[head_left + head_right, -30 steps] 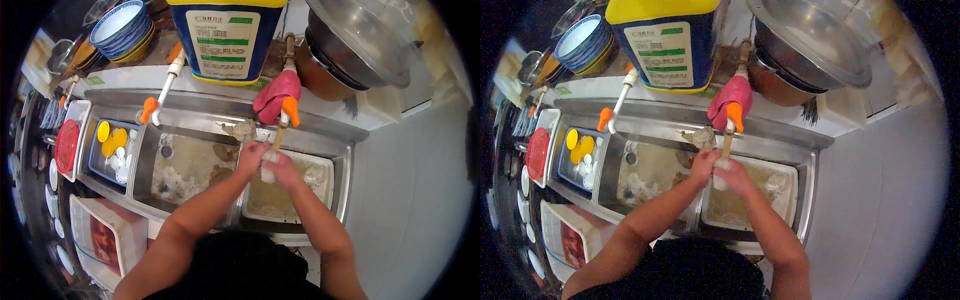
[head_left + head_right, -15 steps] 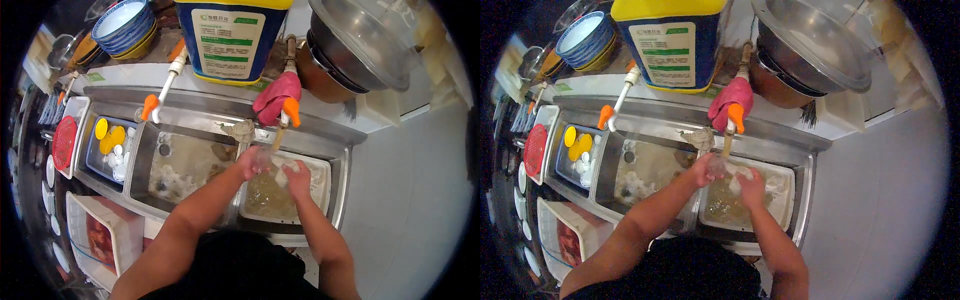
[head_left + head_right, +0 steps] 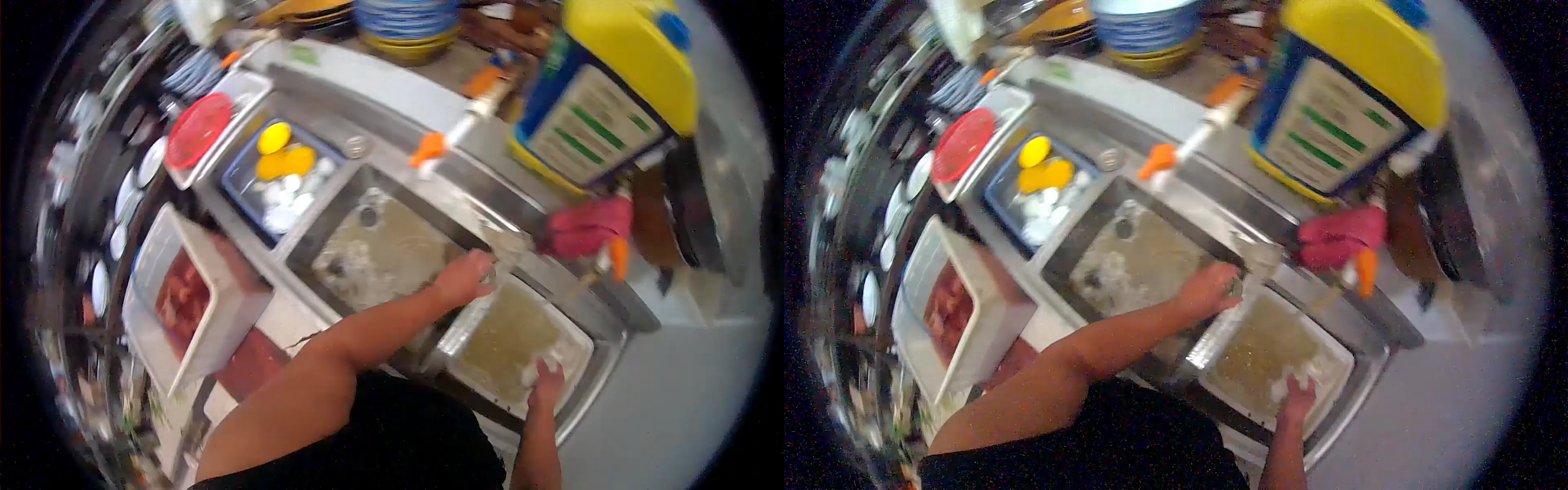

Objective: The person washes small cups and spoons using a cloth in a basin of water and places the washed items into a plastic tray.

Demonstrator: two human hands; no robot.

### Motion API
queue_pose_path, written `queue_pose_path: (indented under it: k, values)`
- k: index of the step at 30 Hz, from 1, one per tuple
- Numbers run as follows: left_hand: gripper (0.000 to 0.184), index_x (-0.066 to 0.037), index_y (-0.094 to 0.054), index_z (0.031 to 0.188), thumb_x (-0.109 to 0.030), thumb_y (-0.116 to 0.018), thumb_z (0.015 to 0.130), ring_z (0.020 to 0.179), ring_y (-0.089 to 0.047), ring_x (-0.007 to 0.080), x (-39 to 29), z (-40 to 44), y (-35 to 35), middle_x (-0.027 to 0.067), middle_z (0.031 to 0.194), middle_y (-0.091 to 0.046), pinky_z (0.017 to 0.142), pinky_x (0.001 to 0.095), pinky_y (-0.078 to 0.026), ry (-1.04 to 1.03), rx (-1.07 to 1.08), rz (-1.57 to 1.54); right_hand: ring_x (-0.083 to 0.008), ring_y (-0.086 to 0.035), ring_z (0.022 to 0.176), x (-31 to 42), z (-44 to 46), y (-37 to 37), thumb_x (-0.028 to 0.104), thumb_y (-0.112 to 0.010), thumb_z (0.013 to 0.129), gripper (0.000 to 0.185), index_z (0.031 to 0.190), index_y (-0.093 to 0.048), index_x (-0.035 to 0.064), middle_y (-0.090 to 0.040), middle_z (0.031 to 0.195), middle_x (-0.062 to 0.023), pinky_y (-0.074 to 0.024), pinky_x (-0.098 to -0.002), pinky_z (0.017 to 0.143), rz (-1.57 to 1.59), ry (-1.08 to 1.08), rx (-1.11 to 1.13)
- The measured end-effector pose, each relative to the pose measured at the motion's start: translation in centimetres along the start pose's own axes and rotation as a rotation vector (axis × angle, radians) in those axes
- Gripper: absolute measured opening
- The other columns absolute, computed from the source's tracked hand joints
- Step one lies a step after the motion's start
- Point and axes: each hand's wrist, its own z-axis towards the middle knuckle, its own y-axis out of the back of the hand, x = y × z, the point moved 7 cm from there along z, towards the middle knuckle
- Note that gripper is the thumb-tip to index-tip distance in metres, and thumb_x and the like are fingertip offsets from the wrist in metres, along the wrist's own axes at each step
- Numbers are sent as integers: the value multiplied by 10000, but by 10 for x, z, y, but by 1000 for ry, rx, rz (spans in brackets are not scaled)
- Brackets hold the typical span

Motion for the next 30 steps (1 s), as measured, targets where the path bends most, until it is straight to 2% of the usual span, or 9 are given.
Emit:
queue_pose_path:
  k: [2,4,5,6,7,9,20,27,30]
  values:
    - [638,-58,-475,1201,-336,-758,702,1070,-516,274,74,-14,48,157,1100,-543,907,385,-432,549,-181,-405,-258,-565,980,-5,-10,-5,61,-663,775,589,1297,-396,0,-567,1123,-124,-473,-373,830,36,-102,-77]
    - [568,-56,-491,1135,-332,-751,713,947,-588,273,156,-34,116,173,998,-588,827,373,-473,698,-605,-307,-265,-559,996,-12,-10,-9,49,-658,775,589,1298,-394,-1,-559,1135,-129,-466,-385,853,26,-114,-38]
    - [505,-38,-494,1080,-342,-725,748,763,-627,242,191,-48,147,133,883,-607,647,358,-504,946,-688,-579,-273,-553,1012,-15,-12,-10,36,-653,774,589,1300,-392,-2,-552,1148,-133,-459,-397,875,30,-131,-25]
    - [470,-41,-486,1048,-389,-677,796,628,-611,220,236,-63,161,101,802,-591,496,341,-486,870,-819,-907,-273,-553,1012,-22,-10,-9,36,-653,774,589,1300,-392,-2,-552,1148,-133,-459,-397,875,19,-127,-13]
    - [501,-44,-468,1116,-433,-619,838,632,-605,254,330,-91,161,119,817,-581,455,315,-488,962,-738,-989,-267,-555,1008,-33,-4,-4,35,-644,776,581,1298,-393,-3,-549,1150,-133,-462,-394,870,-14,-138,-40]
    - [542,-56,-458,1185,-457,-597,847,634,-601,300,386,-138,190,163,896,-573,393,278,-455,1228,-1099,-1411,-262,-557,1004,-46,7,5,34,-634,778,573,1296,-394,-5,-545,1152,-133,-465,-392,864,-56,-146,-60]
    - [579,-77,-465,1217,-472,-628,826,685,-572,296,633,-240,203,184,1019,-510,431,283,-488,1214,-1472,-1692,-283,-560,1009,-32,15,-37,154,-527,856,375,1199,-516,3,-584,1121,-123,-451,-406,887,-565,-210,-7]
    - [531,-36,-448,1229,-388,-603,863,794,-583,350,690,-217,254,180,1156,-487,493,304,-533,1046,-1589,-1717,-303,-561,1014,-14,21,-87,258,-446,924,363,1135,-602,8,-616,1103,-119,-436,-418,910,-689,-117,79]
    - [419,-24,-446,1228,-236,-546,880,918,-558,350,679,-215,267,172,1159,-490,662,342,-573,1069,-1668,-1711,-292,-563,1019,6,1,-121,255,-460,929,343,1094,-632,7,-635,1053,-111,-439,-408,912,-672,-26,243]
